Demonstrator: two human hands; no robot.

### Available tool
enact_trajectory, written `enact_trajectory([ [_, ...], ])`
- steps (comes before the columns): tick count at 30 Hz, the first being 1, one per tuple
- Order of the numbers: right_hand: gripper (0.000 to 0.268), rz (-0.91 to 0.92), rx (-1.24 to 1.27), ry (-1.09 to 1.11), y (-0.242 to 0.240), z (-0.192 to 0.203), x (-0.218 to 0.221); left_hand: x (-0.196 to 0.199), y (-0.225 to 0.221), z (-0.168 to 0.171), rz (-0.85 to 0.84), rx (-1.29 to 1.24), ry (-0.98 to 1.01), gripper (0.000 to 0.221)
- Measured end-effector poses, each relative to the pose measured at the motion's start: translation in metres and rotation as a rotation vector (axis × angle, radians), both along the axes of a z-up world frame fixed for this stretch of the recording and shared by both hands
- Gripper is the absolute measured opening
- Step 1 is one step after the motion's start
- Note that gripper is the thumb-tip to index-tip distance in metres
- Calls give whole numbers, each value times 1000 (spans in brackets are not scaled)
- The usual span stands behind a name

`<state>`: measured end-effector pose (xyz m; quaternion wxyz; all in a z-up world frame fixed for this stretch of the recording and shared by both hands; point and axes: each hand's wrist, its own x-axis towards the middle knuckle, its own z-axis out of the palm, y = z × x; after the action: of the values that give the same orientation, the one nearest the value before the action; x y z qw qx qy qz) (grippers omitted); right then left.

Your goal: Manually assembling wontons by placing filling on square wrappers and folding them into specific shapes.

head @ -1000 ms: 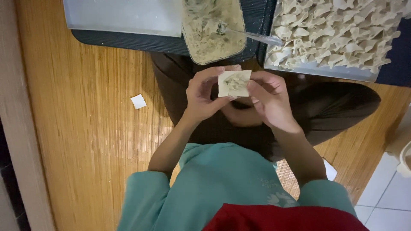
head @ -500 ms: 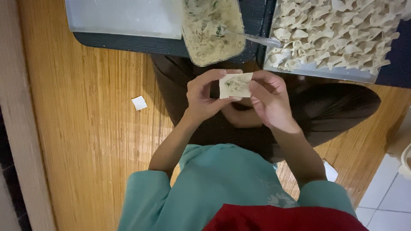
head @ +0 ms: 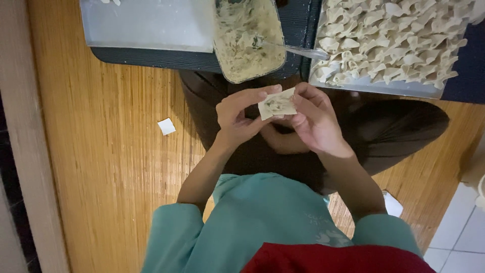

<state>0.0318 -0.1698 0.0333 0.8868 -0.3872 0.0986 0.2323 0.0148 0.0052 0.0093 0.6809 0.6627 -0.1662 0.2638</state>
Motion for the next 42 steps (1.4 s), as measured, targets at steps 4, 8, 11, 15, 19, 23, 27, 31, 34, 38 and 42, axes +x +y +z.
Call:
enact_trajectory([
  [4,10,2,-37,-33,-9,-11,-6,1,-2,2,52,42,-42,36],
  [8,10,-92,21,-102,-11,-35,-14,2,-2,6,116,127,-123,37],
  [11,12,-158,147,-109,1,-29,-19,2,-1,10,136,180,-152,39],
  [15,13,-163,229,-125,10,-31,-27,4,1,17,160,276,-213,40],
  [19,14,-127,219,-161,9,-29,-25,7,3,26,171,307,-261,33],
  [23,14,-150,151,-159,4,-33,-25,11,6,33,117,366,-331,37],
  [27,12,-192,175,-109,11,-15,-25,15,0,33,179,372,-373,35],
  [31,12,-191,144,-115,2,-35,-24,17,-1,34,200,363,-401,30],
  [34,15,-177,58,-196,0,-38,-27,14,-1,33,183,372,-392,31],
  [38,13,-227,-15,-296,1,-28,-32,8,-5,34,210,389,-382,31],
  [42,12,-232,-134,-437,3,-15,-32,7,-5,39,208,358,-403,27],
])
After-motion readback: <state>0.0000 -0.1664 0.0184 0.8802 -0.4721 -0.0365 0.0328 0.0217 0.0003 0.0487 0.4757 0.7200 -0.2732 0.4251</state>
